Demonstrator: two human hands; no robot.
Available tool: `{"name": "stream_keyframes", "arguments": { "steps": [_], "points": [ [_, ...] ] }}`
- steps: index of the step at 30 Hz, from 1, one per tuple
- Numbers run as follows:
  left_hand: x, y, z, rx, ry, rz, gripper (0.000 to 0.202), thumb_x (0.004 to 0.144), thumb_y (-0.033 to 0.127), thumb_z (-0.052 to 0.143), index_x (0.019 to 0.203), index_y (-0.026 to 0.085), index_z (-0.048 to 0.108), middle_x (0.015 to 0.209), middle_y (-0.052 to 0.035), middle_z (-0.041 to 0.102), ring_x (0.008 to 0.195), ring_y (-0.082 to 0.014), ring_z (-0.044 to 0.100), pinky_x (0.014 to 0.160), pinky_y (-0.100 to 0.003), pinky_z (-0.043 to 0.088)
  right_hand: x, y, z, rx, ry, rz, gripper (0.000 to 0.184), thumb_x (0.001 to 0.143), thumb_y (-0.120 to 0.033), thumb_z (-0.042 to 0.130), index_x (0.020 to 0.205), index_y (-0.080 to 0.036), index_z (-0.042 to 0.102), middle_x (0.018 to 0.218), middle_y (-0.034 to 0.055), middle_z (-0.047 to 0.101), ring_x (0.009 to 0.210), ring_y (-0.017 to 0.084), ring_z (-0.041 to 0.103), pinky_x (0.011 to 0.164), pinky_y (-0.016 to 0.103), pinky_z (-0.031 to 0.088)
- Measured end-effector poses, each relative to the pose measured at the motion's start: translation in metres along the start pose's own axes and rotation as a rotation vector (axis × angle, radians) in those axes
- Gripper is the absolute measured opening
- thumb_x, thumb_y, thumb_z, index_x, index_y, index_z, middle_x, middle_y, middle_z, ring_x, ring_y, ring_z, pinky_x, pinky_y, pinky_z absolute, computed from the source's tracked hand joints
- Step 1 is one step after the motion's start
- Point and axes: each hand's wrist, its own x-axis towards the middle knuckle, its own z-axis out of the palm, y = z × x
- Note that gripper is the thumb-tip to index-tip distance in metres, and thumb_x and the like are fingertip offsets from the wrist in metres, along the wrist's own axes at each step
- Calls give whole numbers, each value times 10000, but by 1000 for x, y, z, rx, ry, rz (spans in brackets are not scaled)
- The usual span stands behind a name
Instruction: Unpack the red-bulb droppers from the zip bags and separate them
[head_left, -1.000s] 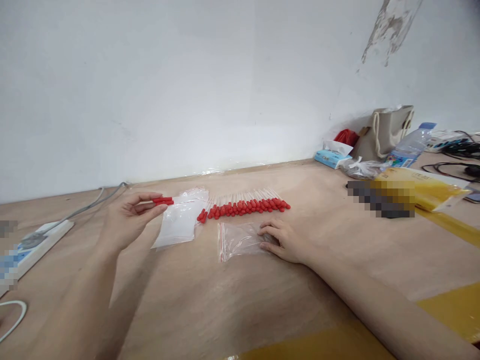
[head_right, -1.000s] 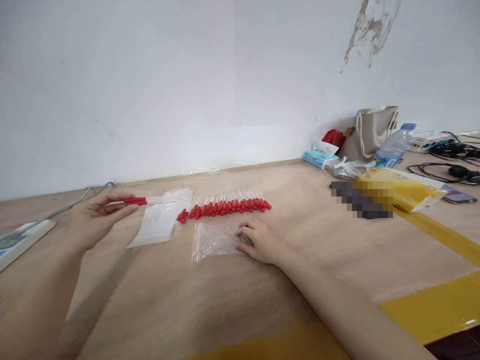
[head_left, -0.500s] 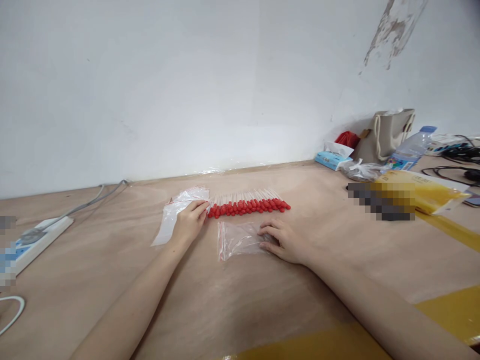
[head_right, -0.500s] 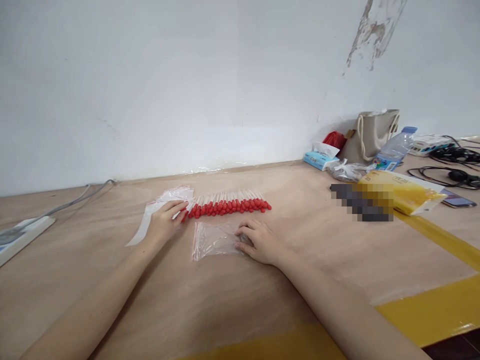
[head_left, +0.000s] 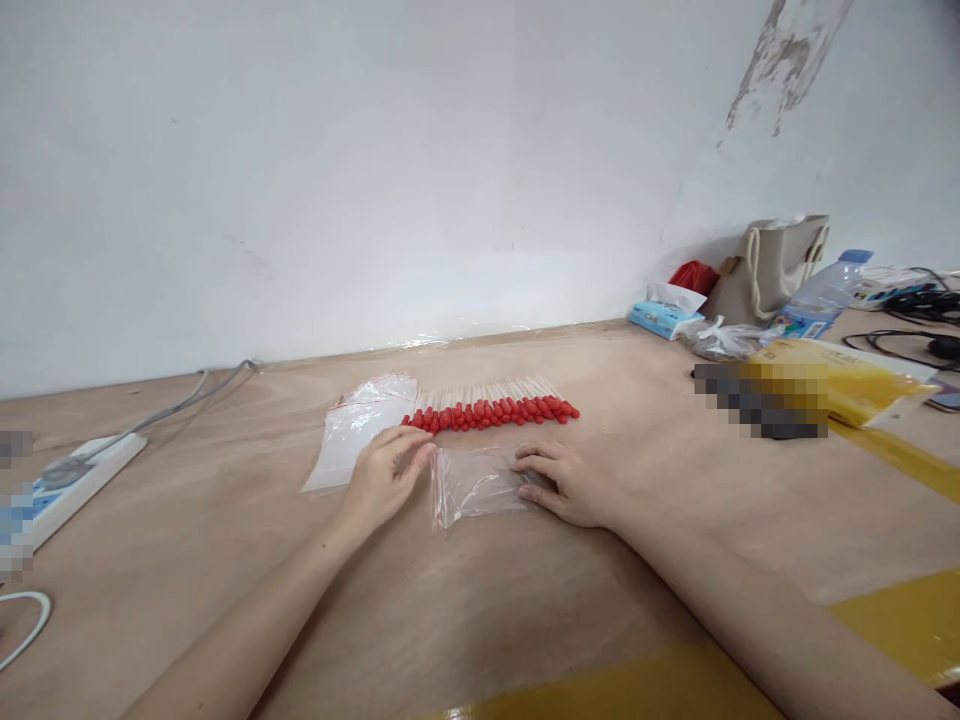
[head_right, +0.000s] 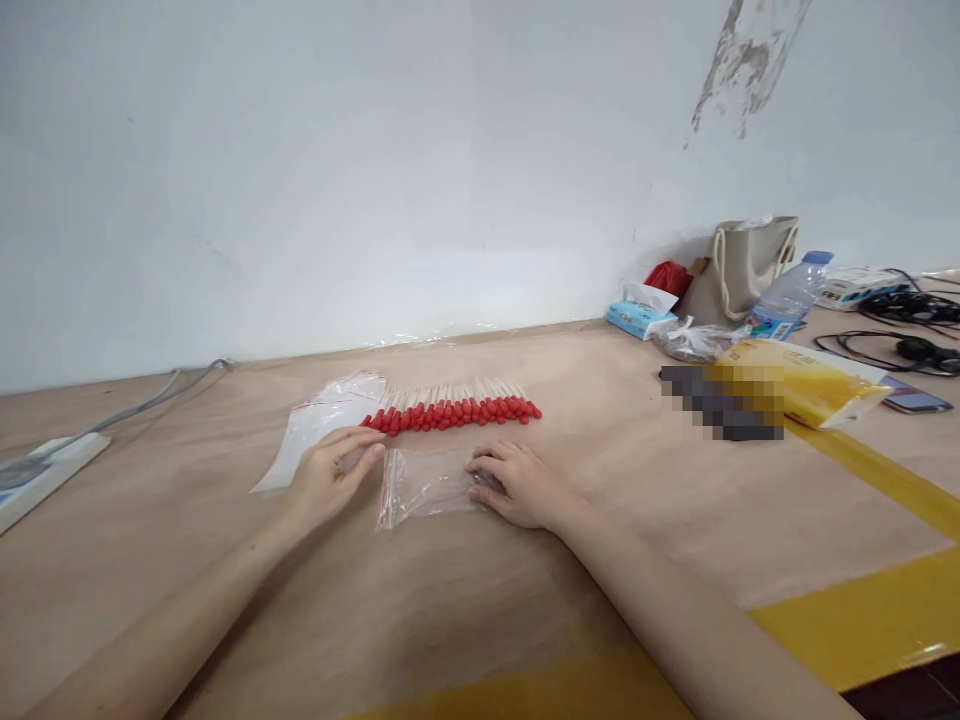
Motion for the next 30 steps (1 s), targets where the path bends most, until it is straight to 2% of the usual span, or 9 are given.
{"name": "stream_keyframes", "arguments": {
  "steps": [3,6,12,16,19,21,24,27,30],
  "points": [
    [-18,13,3,-2,-220,119,367,890,323,382,1243,259,463,1308,-43,453,1229,-204,377,1017,-415,325,0,-3,-3,-14,-38,-28,364,816,-420,502,1135,-253,551,1149,69,551,1054,194,501,902,369,390],
    [-29,14,3,51,-416,230,437,890,326,393,1321,317,323,1424,-21,264,1316,-224,208,1055,-479,212,1,-3,-4,-30,-66,-35,429,803,-473,498,1177,-265,529,1213,65,525,1097,208,479,937,394,365],
    [-35,0,-2,102,-471,185,417,843,367,483,1256,355,422,1440,-35,209,1320,-293,150,1026,-551,178,0,-2,-4,-48,-119,-5,477,800,-526,466,1203,-274,513,1281,49,476,1161,217,434,986,412,323],
    [-37,2,-3,-18,-481,75,460,825,334,507,1274,325,408,1448,-67,187,1316,-301,177,1020,-528,233,0,-1,-4,-26,-118,-1,490,787,-532,484,1208,-282,508,1281,49,477,1168,222,429,986,420,325],
    [-39,6,3,-226,-325,-88,573,743,253,594,1271,284,374,1363,-102,327,1219,-262,370,945,-431,392,-1,1,-3,-20,-117,-6,502,778,-536,495,1214,-288,501,1288,50,470,1175,231,422,981,427,331],
    [-42,8,11,-385,-224,-257,641,664,209,640,1227,263,338,1224,-101,435,978,-192,547,760,-326,501,-1,2,-2,-20,-121,-7,510,773,-542,498,1215,-287,500,1290,49,466,1177,234,418,980,426,333],
    [-45,11,22,-512,-193,-420,619,651,205,620,1158,240,265,935,-23,521,607,-81,538,539,-216,462,-2,2,-2,-19,-127,-12,520,765,-548,506,1212,-282,503,1287,49,466,1173,235,414,981,423,333],
    [-41,8,16,-491,-234,-376,493,744,251,522,1141,222,232,699,53,500,543,-84,498,534,-211,421,-3,1,-3,-22,-120,-11,480,803,-511,473,1226,-285,485,1293,52,451,1169,225,411,976,416,338],
    [-26,-6,-15,-371,-363,-289,337,767,282,481,1064,205,342,705,29,534,605,-120,536,569,-236,424,-4,0,-2,-30,-88,38,423,870,-444,376,1243,-265,464,1290,75,439,1156,211,420,960,399,356]
  ]
}}
